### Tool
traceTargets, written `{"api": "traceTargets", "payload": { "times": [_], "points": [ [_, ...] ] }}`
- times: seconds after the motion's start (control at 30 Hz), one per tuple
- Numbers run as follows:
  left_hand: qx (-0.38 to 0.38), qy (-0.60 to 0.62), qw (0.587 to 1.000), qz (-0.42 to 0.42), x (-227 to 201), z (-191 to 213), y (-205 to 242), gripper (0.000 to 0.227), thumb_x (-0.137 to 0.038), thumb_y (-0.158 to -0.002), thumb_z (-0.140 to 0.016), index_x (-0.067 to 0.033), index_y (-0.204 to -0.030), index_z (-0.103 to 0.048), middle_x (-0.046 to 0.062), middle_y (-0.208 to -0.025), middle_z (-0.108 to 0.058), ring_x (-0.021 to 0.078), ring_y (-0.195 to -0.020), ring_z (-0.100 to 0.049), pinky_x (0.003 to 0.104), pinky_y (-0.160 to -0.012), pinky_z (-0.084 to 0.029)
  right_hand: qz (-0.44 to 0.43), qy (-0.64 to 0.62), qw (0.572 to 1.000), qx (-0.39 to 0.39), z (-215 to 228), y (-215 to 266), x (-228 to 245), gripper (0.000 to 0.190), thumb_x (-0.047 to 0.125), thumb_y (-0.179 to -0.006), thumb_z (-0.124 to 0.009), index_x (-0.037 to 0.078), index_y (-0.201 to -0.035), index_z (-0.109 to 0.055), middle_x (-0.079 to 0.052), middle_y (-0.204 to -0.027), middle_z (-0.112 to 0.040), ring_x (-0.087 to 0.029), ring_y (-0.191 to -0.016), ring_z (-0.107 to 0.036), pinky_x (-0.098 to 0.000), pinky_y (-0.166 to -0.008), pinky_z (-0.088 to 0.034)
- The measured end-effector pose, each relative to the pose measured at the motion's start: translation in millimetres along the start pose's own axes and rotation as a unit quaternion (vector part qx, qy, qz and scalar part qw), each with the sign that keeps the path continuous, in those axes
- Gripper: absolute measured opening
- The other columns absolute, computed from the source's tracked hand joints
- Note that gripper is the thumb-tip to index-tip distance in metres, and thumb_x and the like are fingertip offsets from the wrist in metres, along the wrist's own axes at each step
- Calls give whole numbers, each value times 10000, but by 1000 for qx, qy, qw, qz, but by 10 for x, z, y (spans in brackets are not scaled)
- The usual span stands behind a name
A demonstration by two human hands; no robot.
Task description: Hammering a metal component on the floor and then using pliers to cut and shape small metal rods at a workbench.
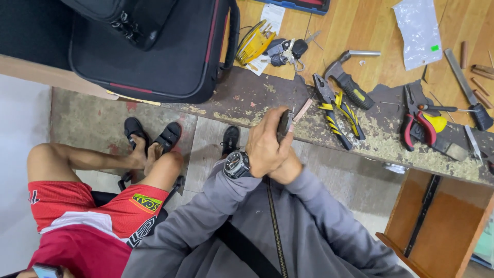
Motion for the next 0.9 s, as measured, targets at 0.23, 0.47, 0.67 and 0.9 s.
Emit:
{"api": "traceTargets", "payload": {
  "times": [0.23,0.47,0.67,0.9],
  "points": [
    [-22,-16,999,-19,352,225,-4,364,-137,-836,-590,-118,-1199,-574,124,-977,-624,416,-868,-652,492,-752,-518,-13,133,955,-264,1755,-92,-716,432,395,-961,-807,121,-1284,-723,-102,-1126,-648,-309,-969,-628,-425,-822,-513],
    [-83,79,986,-124,104,347,-136,160,-107,-911,-503,-60,-1052,-560,121,-937,-581,300,-811,-580,393,-768,-466,-7,229,963,-140,1566,-708,-1409,398,260,-997,-691,39,-1329,-687,-322,-1036,-613,-551,-853,-598,-614,-751,-501],
    [-144,124,964,-188,343,213,-337,136,-170,-985,-511,-58,-1054,-548,135,-929,-593,283,-775,-583,407,-722,-485,-54,210,959,-183,1786,-452,-894,374,247,-1088,-608,-70,-1285,-631,-274,-1155,-526,-461,-826,-642,-594,-662,-577],
    [-173,126,959,-186,498,134,-390,142,-214,-992,-484,-92,-1042,-536,99,-862,-583,209,-647,-545,372,-591,-456,-19,329,904,-274,2129,-327,-958,286,163,-1064,-667,-31,-1265,-606,-245,-1086,-486,-447,-830,-578,-580,-545,-516]
  ]
}}
Point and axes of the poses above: each hand's wrist, its own y-axis away from the middle knuckle, its own z-axis out of the back of the hand, x = y × z, the point moved 7 cm from there along -y, towards the middle knuckle
